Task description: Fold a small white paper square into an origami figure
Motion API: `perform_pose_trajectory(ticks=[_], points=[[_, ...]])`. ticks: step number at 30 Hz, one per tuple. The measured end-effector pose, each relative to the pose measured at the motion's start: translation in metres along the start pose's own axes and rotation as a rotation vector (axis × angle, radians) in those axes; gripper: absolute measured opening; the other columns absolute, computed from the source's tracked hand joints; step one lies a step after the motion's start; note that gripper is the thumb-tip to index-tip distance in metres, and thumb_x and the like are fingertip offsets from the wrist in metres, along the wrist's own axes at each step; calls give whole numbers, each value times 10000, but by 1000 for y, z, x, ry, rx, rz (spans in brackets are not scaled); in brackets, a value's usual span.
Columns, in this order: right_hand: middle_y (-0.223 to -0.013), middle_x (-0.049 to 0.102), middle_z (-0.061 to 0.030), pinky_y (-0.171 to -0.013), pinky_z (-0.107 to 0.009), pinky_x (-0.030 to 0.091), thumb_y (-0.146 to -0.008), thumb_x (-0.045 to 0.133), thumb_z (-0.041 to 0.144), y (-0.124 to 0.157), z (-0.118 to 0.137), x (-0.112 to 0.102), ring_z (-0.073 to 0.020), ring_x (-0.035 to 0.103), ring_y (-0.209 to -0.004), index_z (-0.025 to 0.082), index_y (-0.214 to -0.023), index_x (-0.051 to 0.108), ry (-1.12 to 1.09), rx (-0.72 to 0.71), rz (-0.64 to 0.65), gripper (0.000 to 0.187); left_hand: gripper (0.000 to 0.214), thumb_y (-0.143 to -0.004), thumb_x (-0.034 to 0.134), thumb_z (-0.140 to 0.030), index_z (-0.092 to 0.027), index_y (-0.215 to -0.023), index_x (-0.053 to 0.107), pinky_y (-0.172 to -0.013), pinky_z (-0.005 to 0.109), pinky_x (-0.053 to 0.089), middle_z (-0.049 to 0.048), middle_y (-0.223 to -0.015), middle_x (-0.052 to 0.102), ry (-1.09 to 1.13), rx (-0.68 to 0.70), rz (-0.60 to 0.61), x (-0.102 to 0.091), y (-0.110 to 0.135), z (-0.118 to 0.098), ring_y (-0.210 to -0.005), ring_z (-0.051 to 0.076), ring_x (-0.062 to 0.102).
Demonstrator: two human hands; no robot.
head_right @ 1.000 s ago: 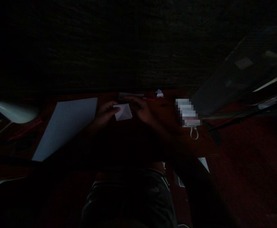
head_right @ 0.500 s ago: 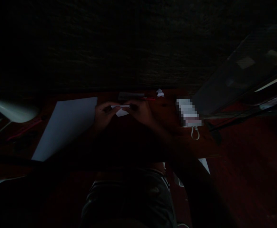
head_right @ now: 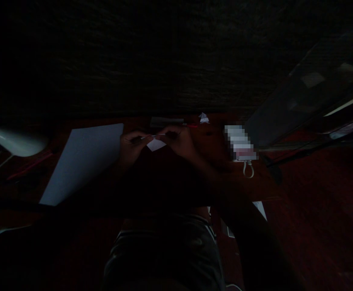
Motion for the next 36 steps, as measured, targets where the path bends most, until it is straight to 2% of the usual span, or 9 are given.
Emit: perform_pose_trajectory(ticks=[5,9,15,20,30,36], points=[[-898,858,-33,-825,-350,616,-832,1020,500,-1,-7,1,-209,769,-855,240,-823,868,-45,57,25,302,261,-843,999,-465,-241,-843,864,-856,368,626,48,-933,854,30,-81,3,2,3,4,-910,220,791],[-914,837,-30,-830,-341,589,-845,1010,483,-1,-12,8,-197,730,-859,228,-864,857,-21,81,89,298,226,-853,967,-438,-241,-858,857,-853,369,629,47,-923,852,27,-95,42,5,4,6,-891,221,782],[-921,815,-35,-771,-327,530,-883,964,559,0,-16,15,-185,663,-824,217,-910,846,46,75,143,363,292,-873,941,-440,-232,-797,750,-822,338,589,23,-862,786,-27,-99,84,5,3,13,-839,194,717],[-896,816,-35,-783,-337,556,-860,952,624,0,-20,13,-201,698,-839,229,-866,826,37,107,111,415,313,-870,931,-484,-235,-813,750,-814,333,576,19,-849,763,-34,-142,108,7,2,17,-840,200,701],[-885,817,-40,-780,-337,574,-861,937,564,-2,-32,8,-209,718,-850,218,-853,826,-15,179,83,363,448,-818,949,-635,-239,-741,755,-708,327,536,11,-758,745,-12,-249,57,5,4,31,-729,194,649],[-833,794,-37,-723,-326,554,-808,972,563,-1,-30,4,-200,694,-805,215,-761,773,-14,197,56,403,417,-789,956,-587,-227,-721,756,-718,331,534,7,-748,732,31,-285,68,7,4,33,-716,182,643]])
Point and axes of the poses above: each hand's wrist, its own y-axis away from the middle knuckle, its own x-axis out of the palm, z = x × y, the point moved 10 cm from there along -y, towards the middle knuckle
